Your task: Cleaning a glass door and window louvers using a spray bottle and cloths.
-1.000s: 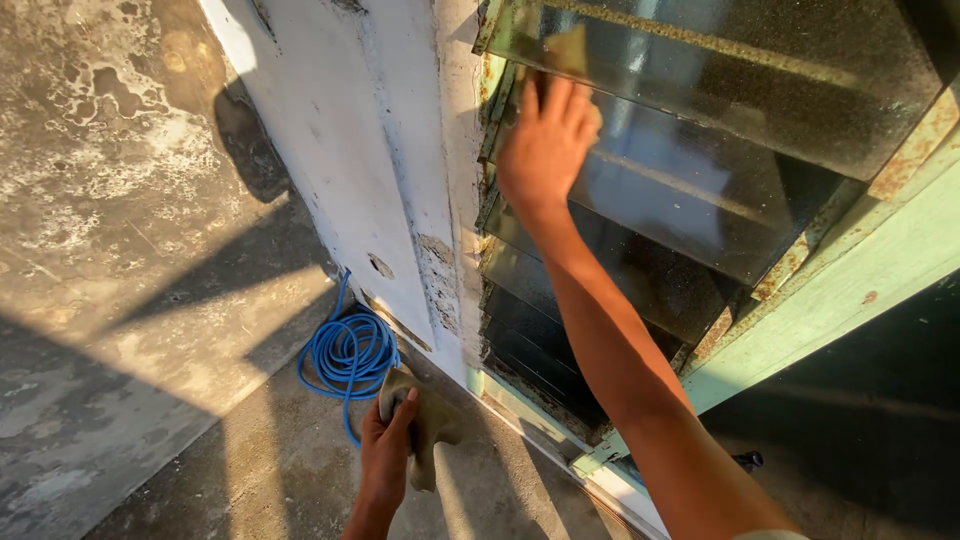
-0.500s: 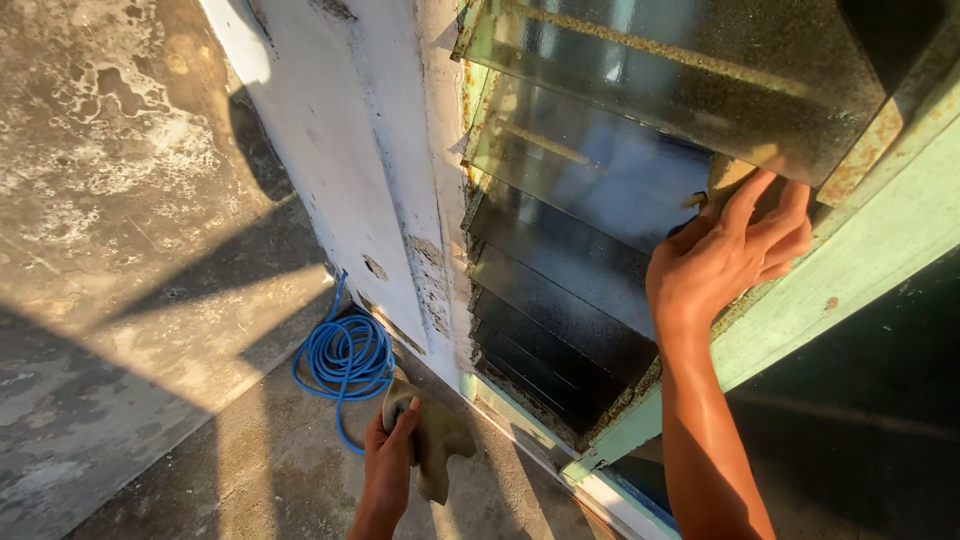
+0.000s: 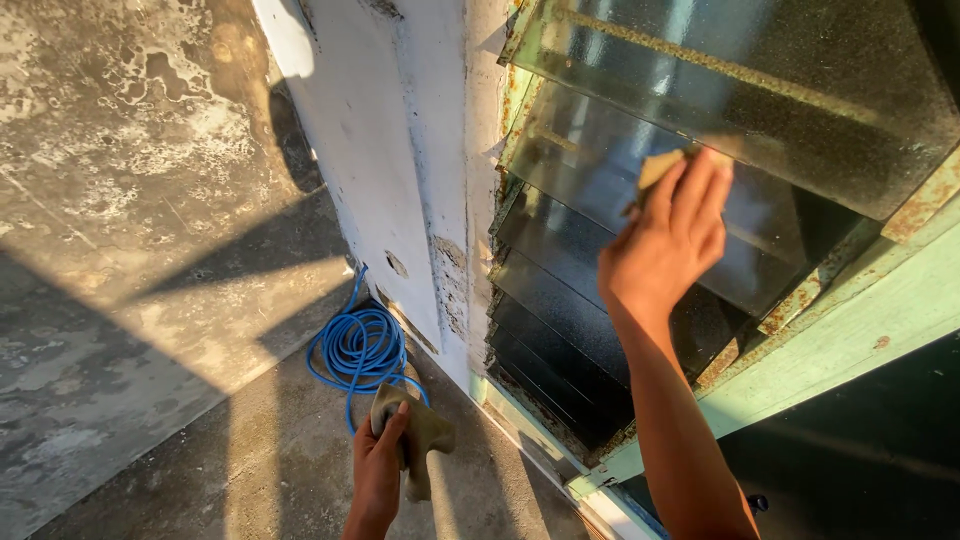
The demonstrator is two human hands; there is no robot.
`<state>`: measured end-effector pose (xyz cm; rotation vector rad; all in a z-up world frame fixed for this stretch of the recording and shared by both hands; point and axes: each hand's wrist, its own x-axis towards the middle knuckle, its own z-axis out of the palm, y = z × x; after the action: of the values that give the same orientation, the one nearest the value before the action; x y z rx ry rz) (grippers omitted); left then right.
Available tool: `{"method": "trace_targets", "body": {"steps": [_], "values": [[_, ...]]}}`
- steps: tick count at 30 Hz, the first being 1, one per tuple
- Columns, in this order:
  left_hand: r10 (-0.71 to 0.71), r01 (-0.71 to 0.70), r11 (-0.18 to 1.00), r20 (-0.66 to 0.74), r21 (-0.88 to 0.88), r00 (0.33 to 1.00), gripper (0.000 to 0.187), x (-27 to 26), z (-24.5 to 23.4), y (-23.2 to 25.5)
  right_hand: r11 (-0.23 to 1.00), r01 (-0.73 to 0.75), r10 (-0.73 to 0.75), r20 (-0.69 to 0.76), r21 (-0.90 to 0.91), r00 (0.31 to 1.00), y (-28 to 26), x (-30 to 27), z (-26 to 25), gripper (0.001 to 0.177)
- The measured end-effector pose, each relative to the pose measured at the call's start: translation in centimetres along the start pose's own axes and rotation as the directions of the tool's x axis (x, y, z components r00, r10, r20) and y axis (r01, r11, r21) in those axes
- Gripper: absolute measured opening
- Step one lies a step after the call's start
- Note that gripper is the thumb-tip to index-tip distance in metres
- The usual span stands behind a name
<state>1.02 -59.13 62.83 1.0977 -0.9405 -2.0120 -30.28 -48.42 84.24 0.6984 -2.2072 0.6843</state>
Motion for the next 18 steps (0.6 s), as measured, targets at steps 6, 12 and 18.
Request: {"method": "trace_targets", "body": {"steps": [6, 12, 18], "values": [[0.084, -0.084, 0.996, 0.070, 0.011, 0.994, 0.020, 0.9, -0.4, -0.5, 0.878, 0.428, -0.421, 0.081, -0.214, 0.903, -7.0, 3.5, 10.6, 0.073], [0.037, -0.038, 0.999, 0.073, 0.020, 0.997, 0.017, -0.3, 0.8, 0.7, 0.763, 0.641, -0.628, 0.141, -0.081, 0.766, -4.5, 2.8, 8.5, 0.068], [0.003, -0.015, 0.991, 0.096, 0.132, 0.995, 0.020, 1.0, 1.1, -1.4, 0.792, 0.522, -0.588, 0.164, 0.316, 0.792, -0.2, -3.6, 2.1, 0.062]]}}
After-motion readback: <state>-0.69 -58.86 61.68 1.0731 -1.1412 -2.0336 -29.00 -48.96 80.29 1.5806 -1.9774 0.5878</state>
